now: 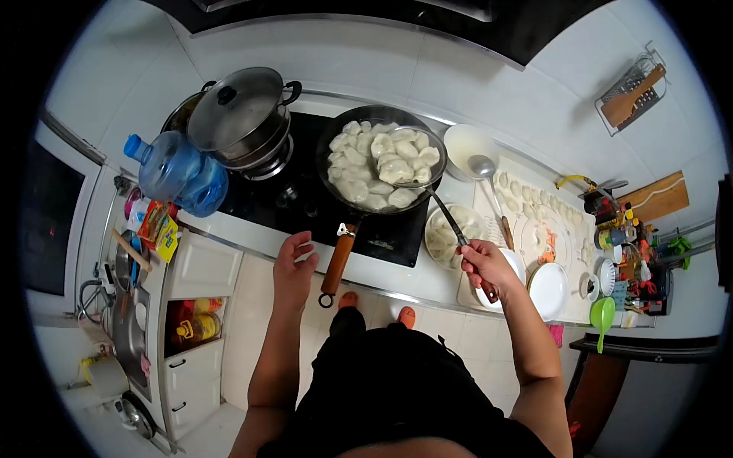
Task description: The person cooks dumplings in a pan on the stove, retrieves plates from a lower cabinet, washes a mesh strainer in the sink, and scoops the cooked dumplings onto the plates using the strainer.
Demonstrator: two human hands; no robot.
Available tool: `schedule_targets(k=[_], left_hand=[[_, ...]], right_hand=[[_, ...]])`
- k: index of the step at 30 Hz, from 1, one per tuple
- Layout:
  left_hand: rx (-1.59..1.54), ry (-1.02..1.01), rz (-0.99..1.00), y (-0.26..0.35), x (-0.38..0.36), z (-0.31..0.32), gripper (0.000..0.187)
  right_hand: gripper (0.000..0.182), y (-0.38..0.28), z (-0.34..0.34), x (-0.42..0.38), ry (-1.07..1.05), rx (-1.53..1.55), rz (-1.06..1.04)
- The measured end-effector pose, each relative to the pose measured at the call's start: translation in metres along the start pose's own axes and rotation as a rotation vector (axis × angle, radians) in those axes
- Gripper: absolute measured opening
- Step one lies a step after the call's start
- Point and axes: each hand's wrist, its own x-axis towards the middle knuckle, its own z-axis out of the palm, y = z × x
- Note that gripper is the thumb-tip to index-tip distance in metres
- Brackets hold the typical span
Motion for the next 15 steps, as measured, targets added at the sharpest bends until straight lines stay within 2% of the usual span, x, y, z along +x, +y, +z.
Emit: schedule_targets(k=[5, 8, 11, 15], left_hand=[[-0.028, -0.089, -0.027, 0.004, 0.005, 0.012, 0.037], [-0.068, -0.140, 0.026, 0.004, 0.007, 0.014, 0.036], [-0.021, -0.135, 0.025, 0.002, 0.010, 0.015, 0.033], [-0.013, -0.171, -0.012, 0.007, 0.009, 0.013, 0.035]], right_hand=[[0.018, -0.007, 0.014, -0.009, 0.080, -0.155, -0.050], [0.017, -0.012, 0.024, -0.012, 0.112, -0.213, -0.059], [0.021, -0.011, 0.028, -0.009, 0.115, -0.220, -0.100], [0.017, -0.013, 0.036, -0.009, 0.141, -0.258, -0.070]])
